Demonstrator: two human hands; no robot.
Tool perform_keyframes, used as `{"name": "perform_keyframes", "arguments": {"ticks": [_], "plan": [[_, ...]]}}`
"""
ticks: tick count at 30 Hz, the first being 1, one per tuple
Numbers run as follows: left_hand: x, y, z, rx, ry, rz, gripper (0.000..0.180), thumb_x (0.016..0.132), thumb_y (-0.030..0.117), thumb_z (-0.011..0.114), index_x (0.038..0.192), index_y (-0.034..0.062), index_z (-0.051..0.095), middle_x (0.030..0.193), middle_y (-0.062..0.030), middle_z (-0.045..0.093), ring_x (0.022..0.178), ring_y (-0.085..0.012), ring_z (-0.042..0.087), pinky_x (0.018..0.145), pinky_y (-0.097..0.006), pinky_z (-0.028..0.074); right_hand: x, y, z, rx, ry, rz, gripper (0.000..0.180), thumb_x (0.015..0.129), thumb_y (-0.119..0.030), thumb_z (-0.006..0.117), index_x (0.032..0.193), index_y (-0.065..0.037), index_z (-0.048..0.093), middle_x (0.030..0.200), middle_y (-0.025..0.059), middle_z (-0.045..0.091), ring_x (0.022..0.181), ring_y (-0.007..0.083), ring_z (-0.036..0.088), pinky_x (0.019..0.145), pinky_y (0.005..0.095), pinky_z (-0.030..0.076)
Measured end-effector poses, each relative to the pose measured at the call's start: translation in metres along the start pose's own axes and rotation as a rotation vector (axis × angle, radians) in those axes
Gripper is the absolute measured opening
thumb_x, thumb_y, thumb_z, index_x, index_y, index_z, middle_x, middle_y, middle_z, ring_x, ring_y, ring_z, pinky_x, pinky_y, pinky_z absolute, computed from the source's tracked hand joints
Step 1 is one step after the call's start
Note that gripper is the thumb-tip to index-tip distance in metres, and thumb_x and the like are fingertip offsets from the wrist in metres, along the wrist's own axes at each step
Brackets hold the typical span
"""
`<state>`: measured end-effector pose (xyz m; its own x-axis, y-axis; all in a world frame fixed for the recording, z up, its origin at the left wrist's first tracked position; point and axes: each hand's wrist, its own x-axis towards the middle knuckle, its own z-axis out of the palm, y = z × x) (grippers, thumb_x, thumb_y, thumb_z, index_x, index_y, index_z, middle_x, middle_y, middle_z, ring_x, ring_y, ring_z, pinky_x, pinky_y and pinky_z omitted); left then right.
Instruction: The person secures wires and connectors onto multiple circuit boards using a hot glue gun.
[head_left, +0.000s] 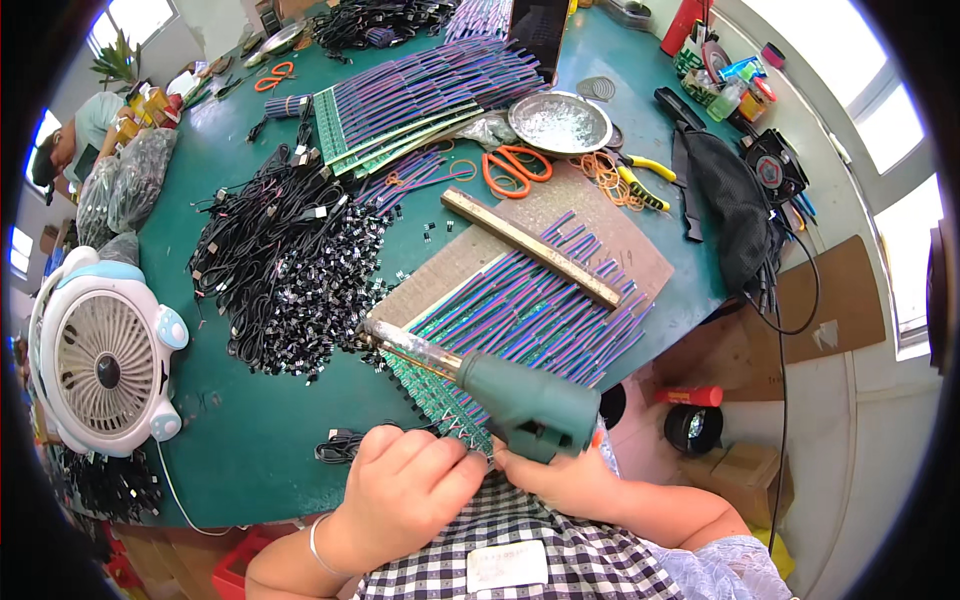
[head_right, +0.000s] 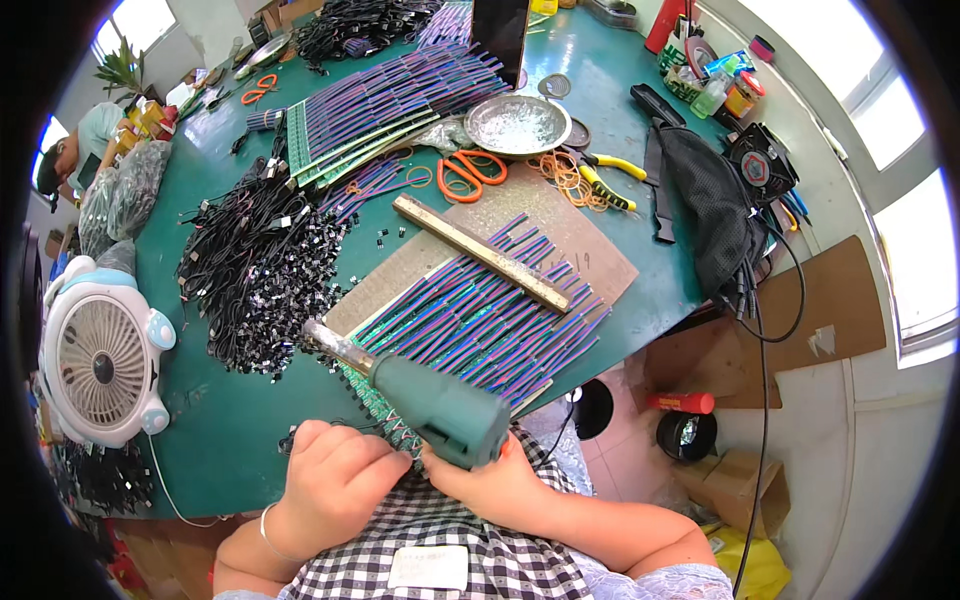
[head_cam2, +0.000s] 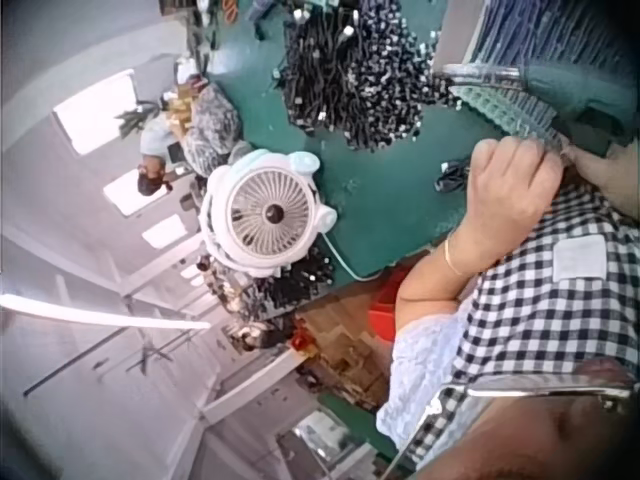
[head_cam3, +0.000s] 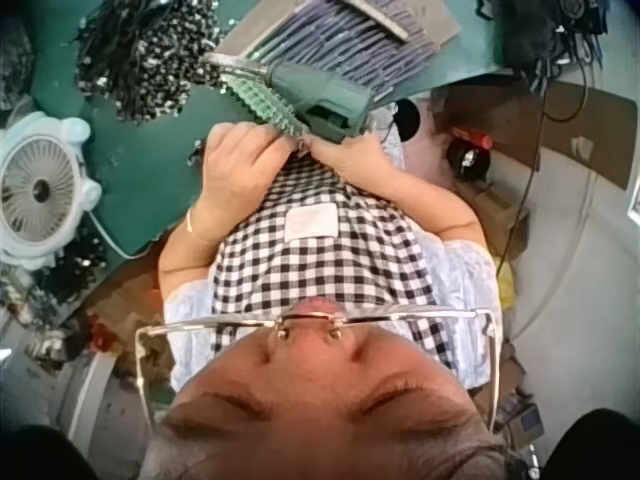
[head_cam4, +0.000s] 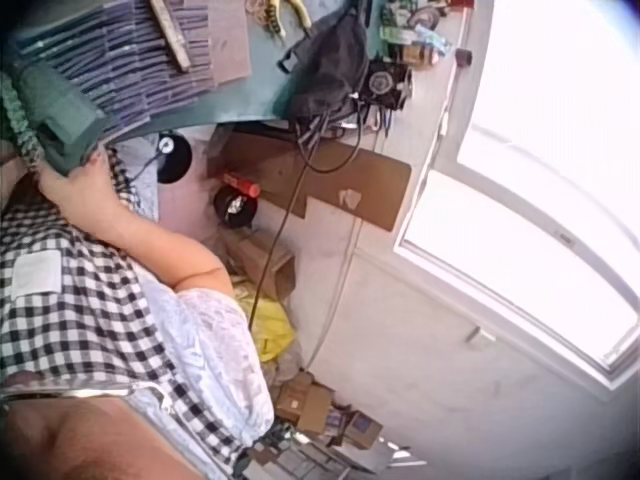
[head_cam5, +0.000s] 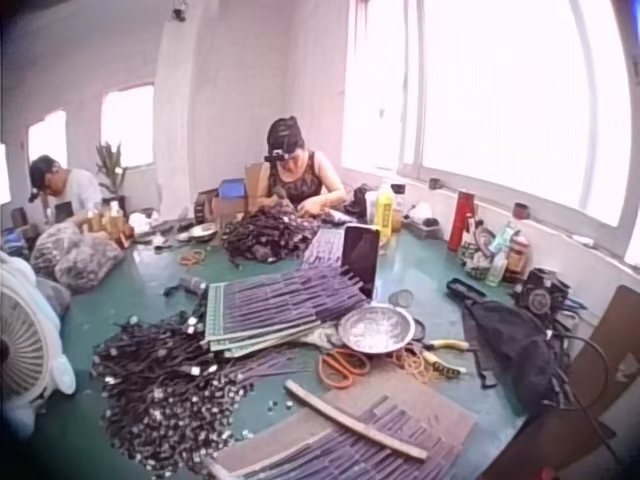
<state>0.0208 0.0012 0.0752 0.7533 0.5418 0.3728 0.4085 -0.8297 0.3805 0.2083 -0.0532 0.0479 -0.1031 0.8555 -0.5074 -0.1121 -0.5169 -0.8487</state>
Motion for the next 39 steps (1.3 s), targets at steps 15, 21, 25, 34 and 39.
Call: {"name": "perform_keyframes", "arguments": {"ticks": [15,21,25,34,39], "plan": [[-0.031,-0.029,0.035,0.024,0.151,-0.3,0.019,0.069,0.005,0.072,0.086,0.0119,0.066,0.077,0.0014,0.059,0.071,-0.0171,0.057,0.07,-0.034,0.037,-0.043,0.045,-0.064,-0.256,-0.005,-0.38,0.031,0.087,-0.006,0.056,0.117,0.002,0.054,0.089,0.0117,0.067,0.09,0.0178,0.066,0.08,0.033,0.053],[-0.029,-0.037,0.043,0.036,0.175,-0.254,0.022,0.068,0.003,0.073,0.088,0.0103,0.066,0.074,0.0003,0.056,0.068,-0.0184,0.057,0.066,-0.034,0.04,-0.06,0.072,-0.07,-0.031,0.11,-0.316,0.029,0.085,-0.013,0.063,0.108,0.004,0.057,0.088,0.0108,0.067,0.078,0.0166,0.067,0.071,0.0292,0.054],[-0.029,-0.036,0.043,0.053,0.163,-0.26,0.024,0.067,0.003,0.073,0.088,0.009,0.066,0.073,-0.0009,0.056,0.068,-0.0194,0.057,0.065,-0.035,0.041,-0.054,0.085,-0.081,-0.179,-0.085,-0.383,0.034,0.084,-0.011,0.065,0.113,0.003,0.054,0.086,0.0096,0.065,0.072,0.0158,0.065,0.069,0.0286,0.053],[-0.019,-0.04,0.045,0.03,0.217,-0.315,0.019,0.064,0.0,0.071,0.078,0.0076,0.06,0.071,-0.0028,0.056,0.065,-0.0224,0.054,0.065,-0.036,0.04,-0.049,0.048,-0.056,0.125,0.05,-0.331,0.044,0.088,-0.008,0.057,0.129,0.002,0.046,0.096,0.0117,0.065,0.084,0.0179,0.064,0.08,0.0315,0.051],[-0.016,-0.035,0.04,0.015,0.199,-0.389,0.017,0.065,0.002,0.065,0.076,0.0092,0.054,0.07,-0.002,0.054,0.066,-0.0225,0.052,0.071,-0.037,0.037,-0.038,0.035,-0.036,0.255,0.158,-0.218,0.037,0.079,0.004,0.047,0.116,0.007,0.049,0.095,0.0242,0.064,0.076,0.0273,0.065,0.071,0.0383,0.055]]}}
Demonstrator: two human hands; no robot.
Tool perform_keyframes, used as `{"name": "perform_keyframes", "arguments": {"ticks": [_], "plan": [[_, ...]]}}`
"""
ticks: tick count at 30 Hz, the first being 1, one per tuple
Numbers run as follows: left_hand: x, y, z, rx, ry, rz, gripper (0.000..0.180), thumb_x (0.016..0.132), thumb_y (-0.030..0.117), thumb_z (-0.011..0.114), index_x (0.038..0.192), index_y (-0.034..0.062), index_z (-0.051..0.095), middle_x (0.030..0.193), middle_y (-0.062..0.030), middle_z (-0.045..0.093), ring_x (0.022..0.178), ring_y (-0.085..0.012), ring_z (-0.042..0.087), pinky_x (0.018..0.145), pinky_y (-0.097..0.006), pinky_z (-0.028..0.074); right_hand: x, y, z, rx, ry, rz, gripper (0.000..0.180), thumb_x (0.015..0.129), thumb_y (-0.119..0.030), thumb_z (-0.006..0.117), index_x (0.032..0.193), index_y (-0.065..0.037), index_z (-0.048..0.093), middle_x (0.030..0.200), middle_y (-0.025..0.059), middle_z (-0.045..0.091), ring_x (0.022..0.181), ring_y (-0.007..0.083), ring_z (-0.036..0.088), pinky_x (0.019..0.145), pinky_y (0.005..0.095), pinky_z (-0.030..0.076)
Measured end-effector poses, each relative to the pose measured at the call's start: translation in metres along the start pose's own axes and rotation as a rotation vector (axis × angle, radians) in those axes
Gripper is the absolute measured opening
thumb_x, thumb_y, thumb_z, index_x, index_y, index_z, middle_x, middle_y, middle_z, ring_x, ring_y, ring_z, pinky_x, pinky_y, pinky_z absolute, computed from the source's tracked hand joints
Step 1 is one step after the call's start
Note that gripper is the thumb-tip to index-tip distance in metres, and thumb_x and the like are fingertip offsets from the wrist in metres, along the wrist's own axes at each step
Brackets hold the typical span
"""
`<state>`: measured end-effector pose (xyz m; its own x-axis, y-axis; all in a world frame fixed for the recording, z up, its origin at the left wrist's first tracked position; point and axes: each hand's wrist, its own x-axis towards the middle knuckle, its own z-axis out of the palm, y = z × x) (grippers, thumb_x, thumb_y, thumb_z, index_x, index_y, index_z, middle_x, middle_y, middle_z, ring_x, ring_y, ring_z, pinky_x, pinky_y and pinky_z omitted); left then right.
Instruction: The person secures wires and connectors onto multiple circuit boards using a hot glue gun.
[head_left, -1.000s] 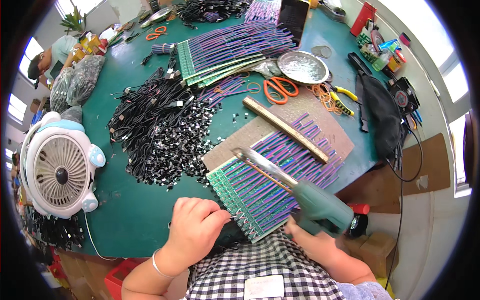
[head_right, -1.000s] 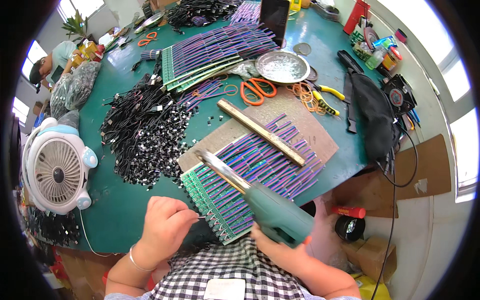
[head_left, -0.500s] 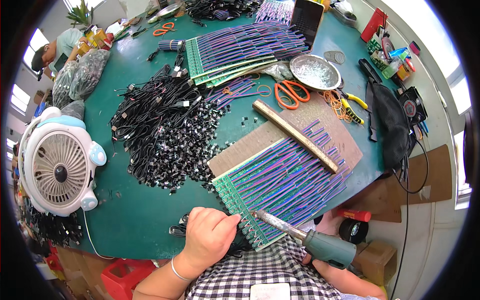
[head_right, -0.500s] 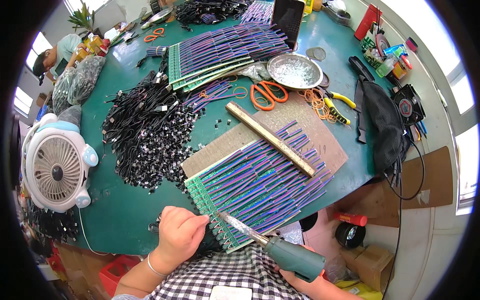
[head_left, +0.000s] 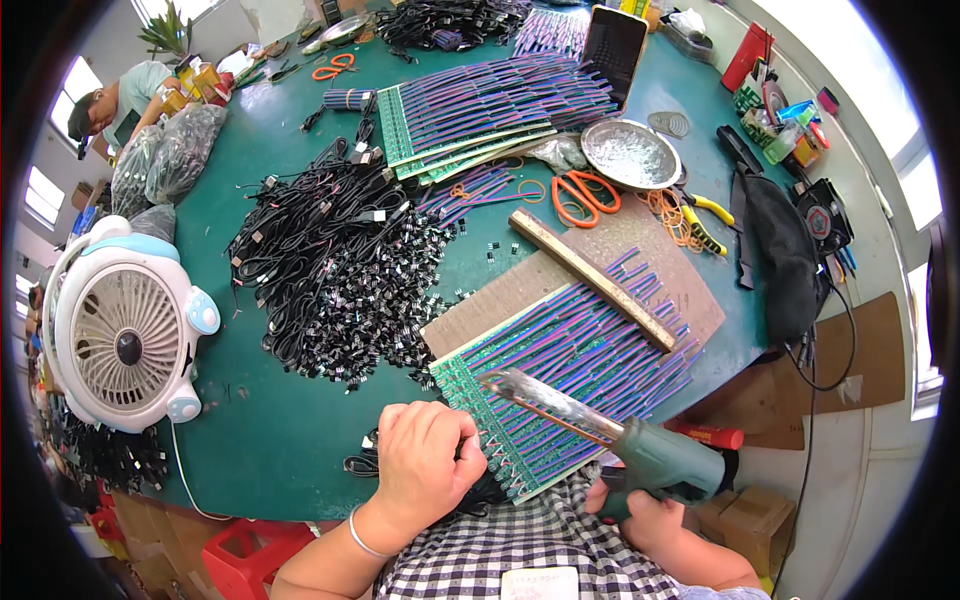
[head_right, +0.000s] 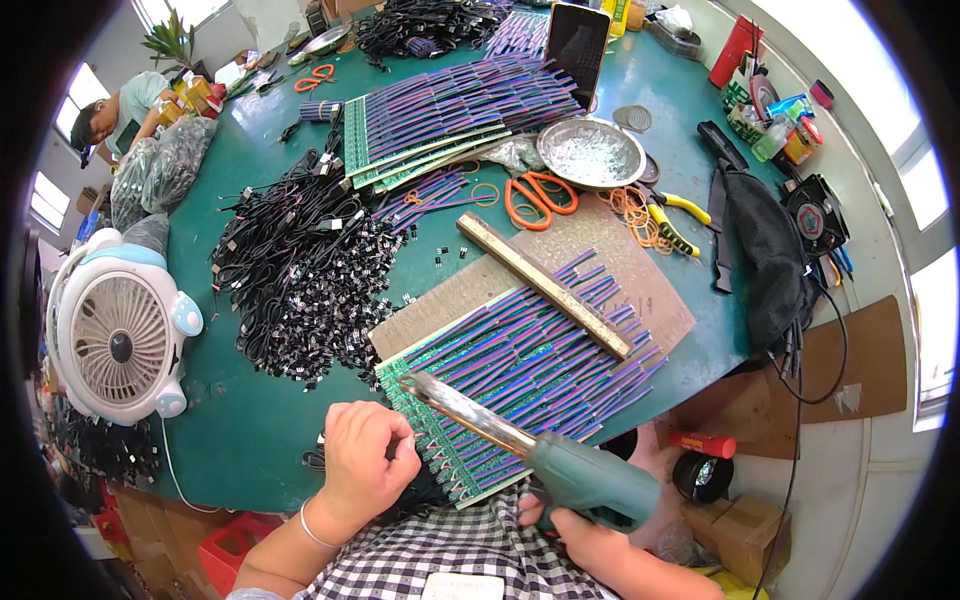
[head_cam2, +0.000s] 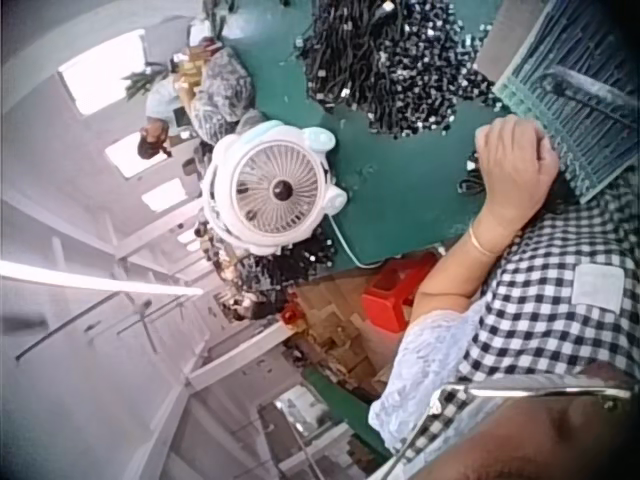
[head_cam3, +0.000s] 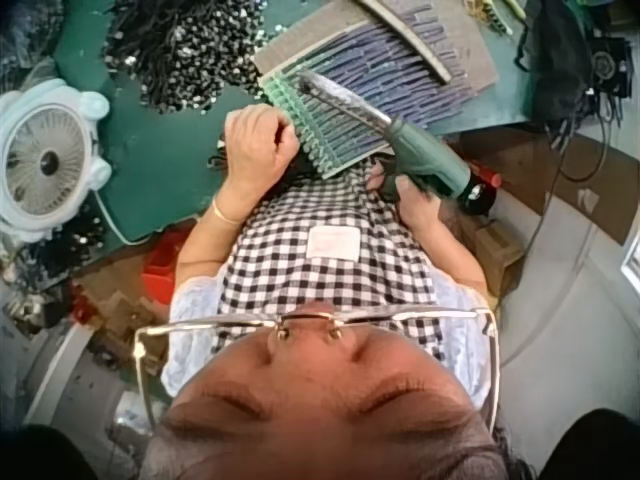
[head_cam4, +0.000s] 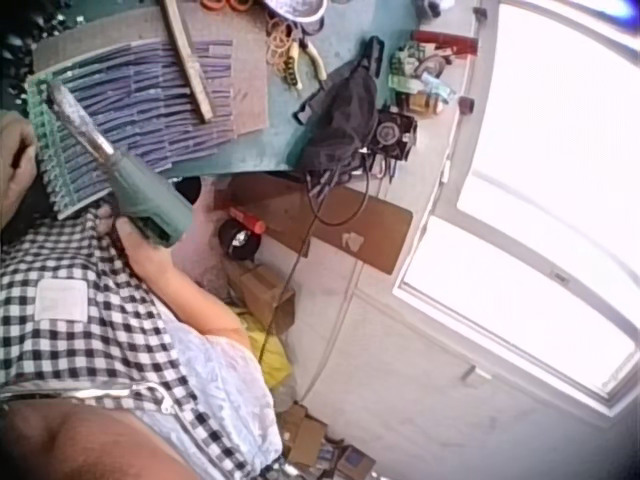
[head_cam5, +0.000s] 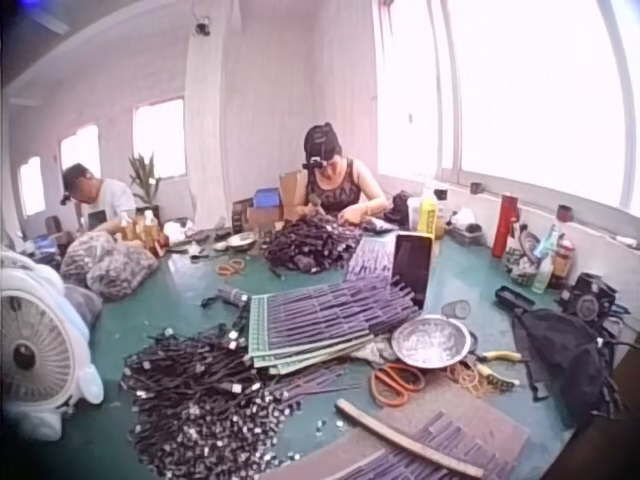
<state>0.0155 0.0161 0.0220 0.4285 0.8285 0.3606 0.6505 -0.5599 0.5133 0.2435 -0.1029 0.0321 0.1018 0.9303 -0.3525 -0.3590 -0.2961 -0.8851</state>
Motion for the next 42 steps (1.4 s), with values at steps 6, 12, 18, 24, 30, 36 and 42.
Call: {"name": "perform_keyframes", "arguments": {"ticks": [6,12,18,24,30,36,42], "plan": [[-0.002,0.014,-0.011,-0.259,-0.083,-0.084,0.014,0.069,0.003,0.063,0.078,0.0096,0.054,0.073,-0.0023,0.055,0.068,-0.0209,0.052,0.078,-0.037,0.034,0.032,-0.009,0.045,-0.168,-0.073,0.04,0.033,0.083,0.002,0.064,0.114,0.002,0.054,0.101,0.0093,0.063,0.089,0.0156,0.063,0.077,0.0294,0.053],[-0.003,0.023,-0.017,-0.41,-0.145,-0.108,0.011,0.073,0.005,0.063,0.08,0.0085,0.056,0.076,-0.0026,0.058,0.071,-0.0207,0.053,0.08,-0.036,0.034,0.04,0.002,0.066,-0.101,-0.089,-0.005,0.026,0.08,-0.004,0.07,0.105,-0.004,0.062,0.099,0.0003,0.067,0.092,0.0064,0.064,0.078,0.0237,0.052],[-0.005,0.026,-0.018,-0.36,-0.162,-0.099,0.011,0.072,0.005,0.065,0.08,0.0086,0.057,0.077,-0.0029,0.06,0.072,-0.0212,0.054,0.079,-0.036,0.035,0.04,0.008,0.065,-0.198,-0.077,-0.008,0.025,0.079,-0.005,0.071,0.102,-0.004,0.062,0.095,0.0006,0.069,0.087,0.0091,0.066,0.076,0.0249,0.052],[0.002,0.021,-0.025,-0.286,-0.127,0.048,0.015,0.071,0.005,0.07,0.082,0.0095,0.062,0.079,-0.0031,0.062,0.075,-0.0224,0.058,0.075,-0.035,0.04,0.045,0.004,0.061,-0.237,-0.111,-0.015,0.024,0.08,-0.008,0.071,0.101,-0.004,0.063,0.093,0.0014,0.068,0.084,0.0087,0.065,0.074,0.0258,0.051],[0.0,0.019,-0.026,-0.357,-0.193,-0.018,0.011,0.075,0.007,0.07,0.083,0.01,0.063,0.081,-0.0028,0.064,0.075,-0.0219,0.059,0.076,-0.035,0.04,0.045,-0.002,0.061,-0.206,-0.138,0.078,0.023,0.079,-0.003,0.07,0.1,-0.003,0.062,0.093,0.0013,0.067,0.086,0.0073,0.062,0.076,0.0251,0.05],[0.0,0.018,-0.023,-0.407,-0.215,-0.025,0.011,0.076,0.005,0.069,0.084,0.0095,0.062,0.082,-0.0028,0.065,0.075,-0.0218,0.06,0.076,-0.035,0.04,0.044,-0.001,0.064,-0.105,-0.108,0.049,0.019,0.08,-0.004,0.069,0.098,-0.003,0.062,0.089,0.0013,0.066,0.078,0.0063,0.062,0.071,0.0246,0.051],[-0.003,0.012,-0.022,-0.456,-0.201,0.012,0.013,0.075,0.005,0.069,0.085,0.0097,0.064,0.083,-0.0023,0.064,0.075,-0.021,0.06,0.071,-0.035,0.041,0.049,-0.011,0.064,-0.139,-0.153,0.12,0.017,0.081,-0.001,0.067,0.097,-0.001,0.061,0.086,0.0032,0.065,0.074,0.0081,0.063,0.064,0.024,0.051]]}}
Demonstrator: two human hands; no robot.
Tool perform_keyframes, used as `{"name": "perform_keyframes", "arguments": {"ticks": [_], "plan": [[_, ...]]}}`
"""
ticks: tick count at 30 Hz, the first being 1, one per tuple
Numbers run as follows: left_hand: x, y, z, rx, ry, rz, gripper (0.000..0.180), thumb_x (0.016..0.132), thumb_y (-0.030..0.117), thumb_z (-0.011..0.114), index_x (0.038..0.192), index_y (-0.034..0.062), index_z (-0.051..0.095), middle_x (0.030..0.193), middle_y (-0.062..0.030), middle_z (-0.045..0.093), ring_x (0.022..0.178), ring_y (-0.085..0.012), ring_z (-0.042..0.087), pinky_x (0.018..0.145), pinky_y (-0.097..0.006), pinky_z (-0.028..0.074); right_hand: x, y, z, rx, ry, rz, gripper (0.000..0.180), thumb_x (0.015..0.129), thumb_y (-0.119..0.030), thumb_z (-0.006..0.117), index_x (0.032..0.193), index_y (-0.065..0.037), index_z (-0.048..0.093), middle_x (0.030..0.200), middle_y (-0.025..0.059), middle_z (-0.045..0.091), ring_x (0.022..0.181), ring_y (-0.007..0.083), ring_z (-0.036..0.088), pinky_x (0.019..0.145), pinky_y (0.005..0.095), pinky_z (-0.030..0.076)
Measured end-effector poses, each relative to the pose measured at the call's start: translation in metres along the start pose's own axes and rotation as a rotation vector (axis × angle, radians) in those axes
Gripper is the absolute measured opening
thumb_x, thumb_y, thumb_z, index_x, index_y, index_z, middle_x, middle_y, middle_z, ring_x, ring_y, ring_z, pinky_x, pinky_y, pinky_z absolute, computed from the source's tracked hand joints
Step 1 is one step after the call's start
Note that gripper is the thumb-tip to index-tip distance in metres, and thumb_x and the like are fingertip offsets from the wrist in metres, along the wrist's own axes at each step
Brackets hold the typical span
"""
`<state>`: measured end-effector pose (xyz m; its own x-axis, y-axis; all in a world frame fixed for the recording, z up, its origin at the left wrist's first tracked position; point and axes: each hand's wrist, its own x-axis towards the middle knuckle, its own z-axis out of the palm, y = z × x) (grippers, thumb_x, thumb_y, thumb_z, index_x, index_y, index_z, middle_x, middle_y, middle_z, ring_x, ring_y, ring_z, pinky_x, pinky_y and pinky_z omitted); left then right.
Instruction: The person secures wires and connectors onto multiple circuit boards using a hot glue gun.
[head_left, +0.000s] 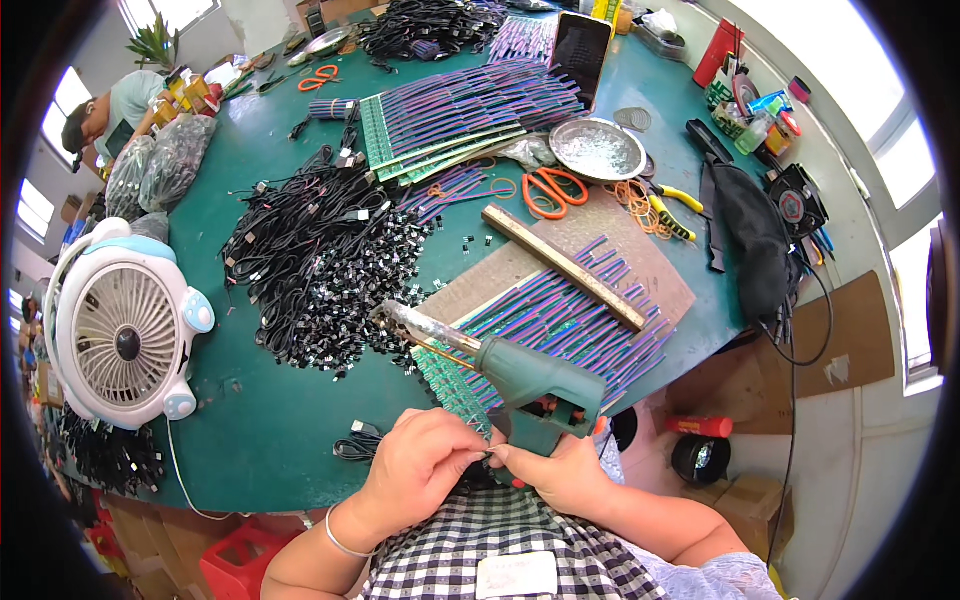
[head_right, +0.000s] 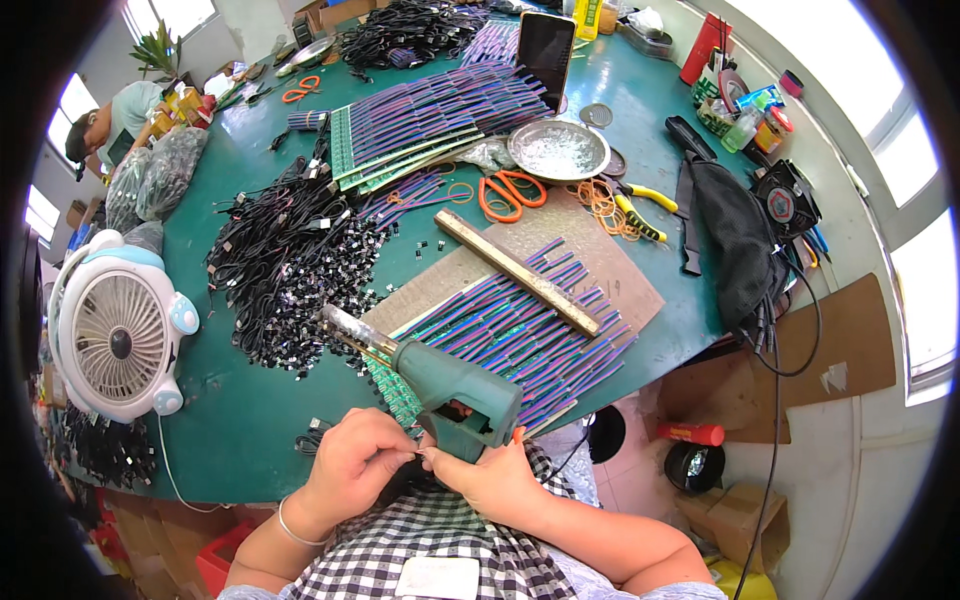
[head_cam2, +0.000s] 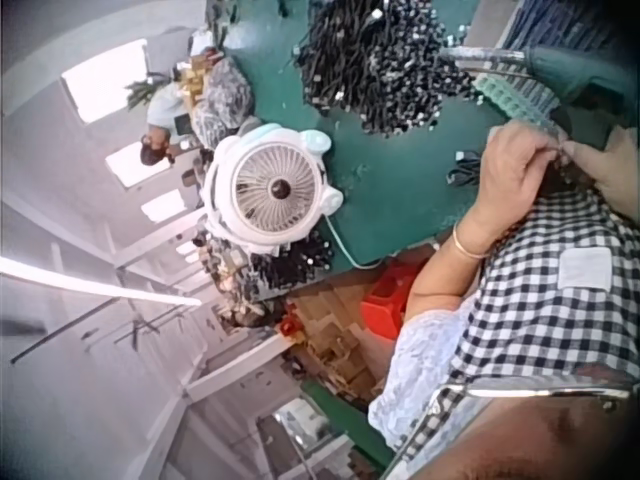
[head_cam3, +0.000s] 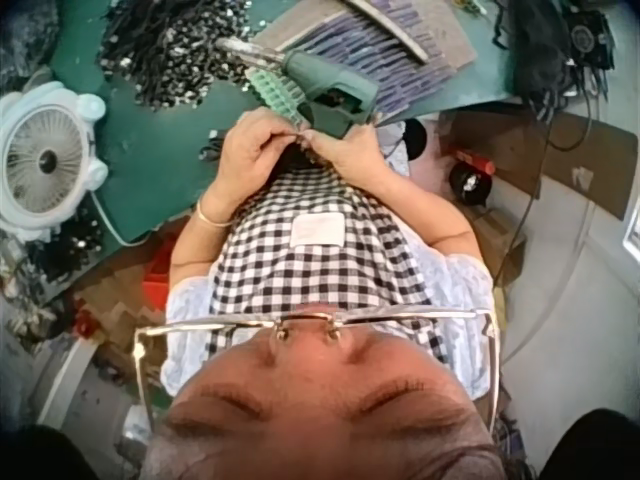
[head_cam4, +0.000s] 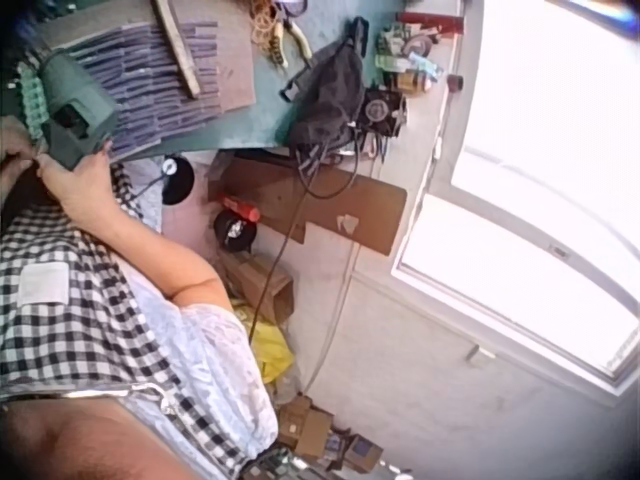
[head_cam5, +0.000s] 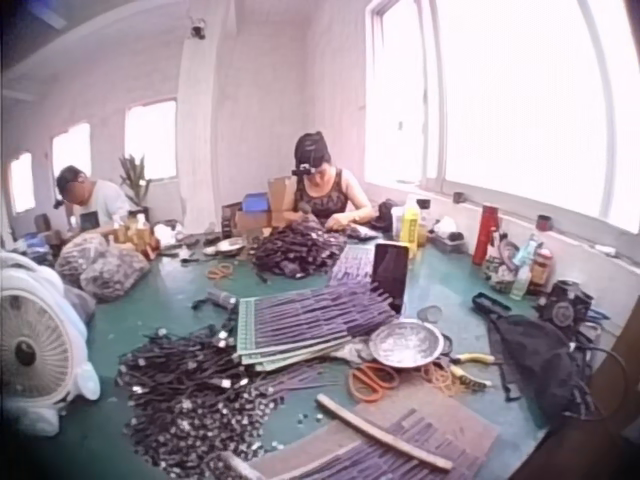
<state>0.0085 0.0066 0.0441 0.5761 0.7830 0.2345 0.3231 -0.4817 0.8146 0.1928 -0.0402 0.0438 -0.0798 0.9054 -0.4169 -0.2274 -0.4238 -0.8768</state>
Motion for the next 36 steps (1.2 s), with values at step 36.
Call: {"name": "perform_keyframes", "arguments": {"ticks": [36], "plan": [[0.005,-0.037,-0.005,0.461,0.015,0.154,0.015,0.072,0.009,0.069,0.086,0.0125,0.068,0.082,0.0002,0.059,0.078,-0.0184,0.059,0.071,-0.034,0.043,-0.072,0.042,-0.079,-0.536,0.139,-0.237,0.025,0.073,-0.004,0.071,0.098,-0.003,0.069,0.093,0.0116,0.069,0.083,0.0272,0.067,0.077,0.0356,0.052]]}}
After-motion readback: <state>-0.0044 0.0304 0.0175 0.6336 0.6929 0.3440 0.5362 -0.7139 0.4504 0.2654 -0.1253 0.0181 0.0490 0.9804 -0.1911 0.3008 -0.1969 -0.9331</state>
